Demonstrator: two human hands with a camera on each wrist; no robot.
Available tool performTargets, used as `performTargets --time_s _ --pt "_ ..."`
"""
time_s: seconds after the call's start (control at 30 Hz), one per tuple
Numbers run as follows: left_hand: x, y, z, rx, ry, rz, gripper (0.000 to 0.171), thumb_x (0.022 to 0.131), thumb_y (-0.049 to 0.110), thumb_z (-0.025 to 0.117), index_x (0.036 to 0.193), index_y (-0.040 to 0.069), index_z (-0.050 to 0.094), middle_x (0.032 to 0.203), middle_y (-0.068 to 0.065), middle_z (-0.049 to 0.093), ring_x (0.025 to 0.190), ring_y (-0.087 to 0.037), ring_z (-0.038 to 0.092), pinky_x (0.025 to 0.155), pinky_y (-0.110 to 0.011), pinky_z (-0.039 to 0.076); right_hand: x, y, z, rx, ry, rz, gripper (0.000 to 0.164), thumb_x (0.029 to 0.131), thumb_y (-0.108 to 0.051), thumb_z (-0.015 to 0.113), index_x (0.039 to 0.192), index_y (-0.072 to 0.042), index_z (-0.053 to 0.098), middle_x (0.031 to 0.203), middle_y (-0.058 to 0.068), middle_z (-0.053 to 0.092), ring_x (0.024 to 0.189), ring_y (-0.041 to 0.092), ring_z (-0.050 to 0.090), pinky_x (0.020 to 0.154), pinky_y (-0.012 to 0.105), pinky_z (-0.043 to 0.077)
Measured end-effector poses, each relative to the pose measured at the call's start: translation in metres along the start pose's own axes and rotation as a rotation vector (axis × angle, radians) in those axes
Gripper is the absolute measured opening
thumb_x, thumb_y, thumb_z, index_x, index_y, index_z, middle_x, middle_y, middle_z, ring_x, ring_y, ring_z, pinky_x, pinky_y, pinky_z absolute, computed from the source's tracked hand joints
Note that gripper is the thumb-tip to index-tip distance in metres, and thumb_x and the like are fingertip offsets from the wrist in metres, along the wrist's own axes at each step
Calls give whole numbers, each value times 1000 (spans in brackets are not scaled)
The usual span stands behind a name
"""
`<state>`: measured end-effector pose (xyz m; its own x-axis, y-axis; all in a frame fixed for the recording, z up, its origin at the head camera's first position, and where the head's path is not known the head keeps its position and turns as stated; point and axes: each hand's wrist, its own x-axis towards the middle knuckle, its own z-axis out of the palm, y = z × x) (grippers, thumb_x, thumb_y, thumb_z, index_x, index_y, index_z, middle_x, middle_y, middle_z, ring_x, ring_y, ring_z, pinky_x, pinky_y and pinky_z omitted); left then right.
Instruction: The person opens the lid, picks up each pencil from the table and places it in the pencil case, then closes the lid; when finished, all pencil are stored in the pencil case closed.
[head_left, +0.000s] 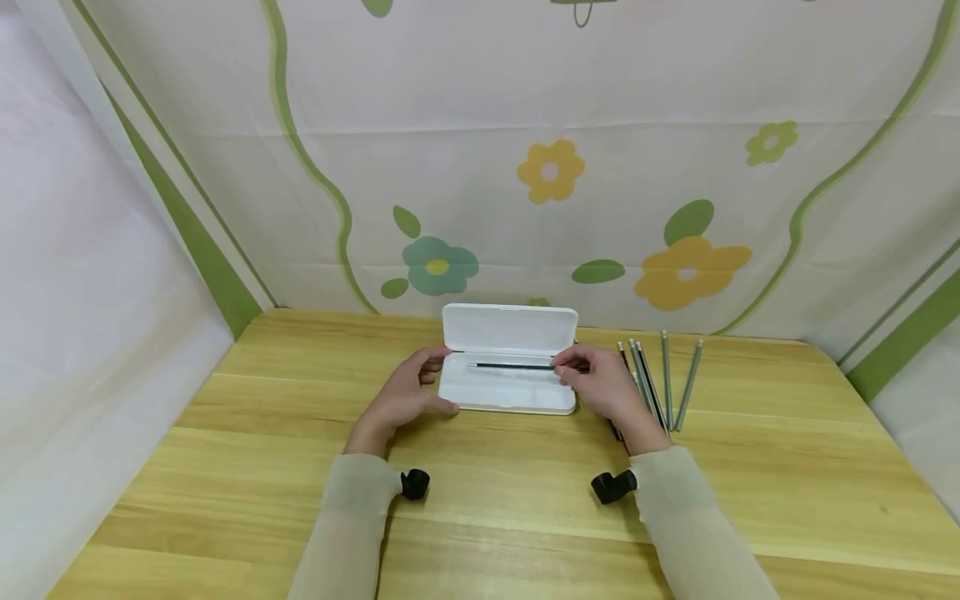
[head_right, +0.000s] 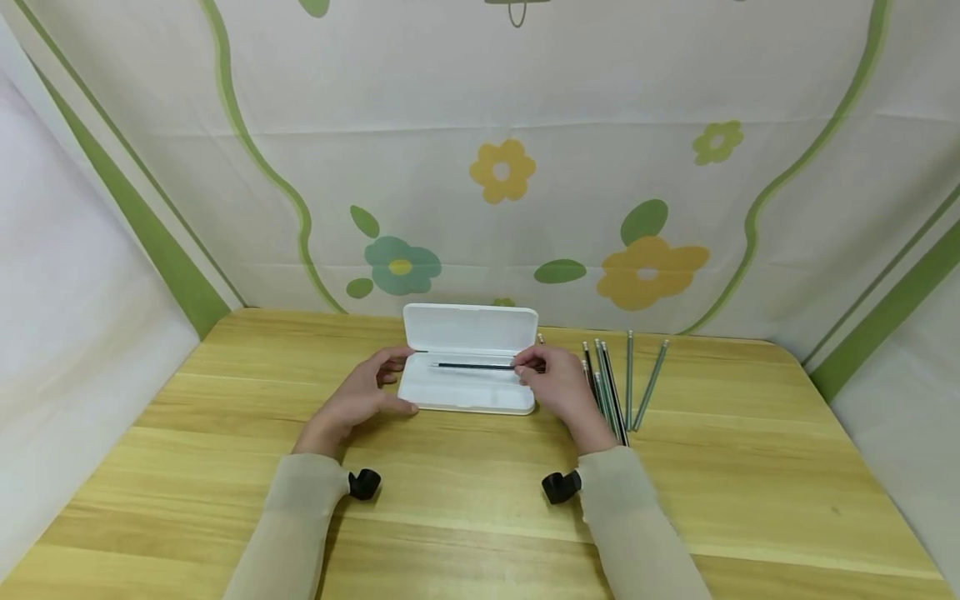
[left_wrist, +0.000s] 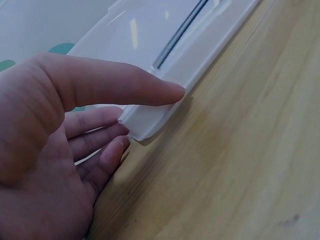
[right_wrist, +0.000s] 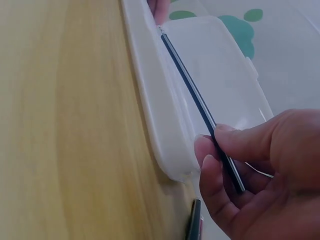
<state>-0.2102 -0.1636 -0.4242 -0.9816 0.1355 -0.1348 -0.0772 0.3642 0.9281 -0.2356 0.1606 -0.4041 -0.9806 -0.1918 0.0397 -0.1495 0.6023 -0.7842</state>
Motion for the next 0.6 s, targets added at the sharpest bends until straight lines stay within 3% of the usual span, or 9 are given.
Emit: performTargets --time_s 0.27,0.6 --pt "1 0 0 -7 -2 -2 92 75 1 92 156 14 52 155 -14 54 139 -35 50 124 -52 38 2 -4 14 -75 28 -2 10 104 -13 70 107 -13 80 109 9 78 102 26 67 87 38 51" --pt "-1 2 0 -14 2 -10 92 74 1 92 157 14 52 155 -14 54 138 -35 49 124 -52 38 5 -8 22 -75 -14 -14 12 101 -10 72 104 -12 84 110 9 80 97 25 64 85 35 47"
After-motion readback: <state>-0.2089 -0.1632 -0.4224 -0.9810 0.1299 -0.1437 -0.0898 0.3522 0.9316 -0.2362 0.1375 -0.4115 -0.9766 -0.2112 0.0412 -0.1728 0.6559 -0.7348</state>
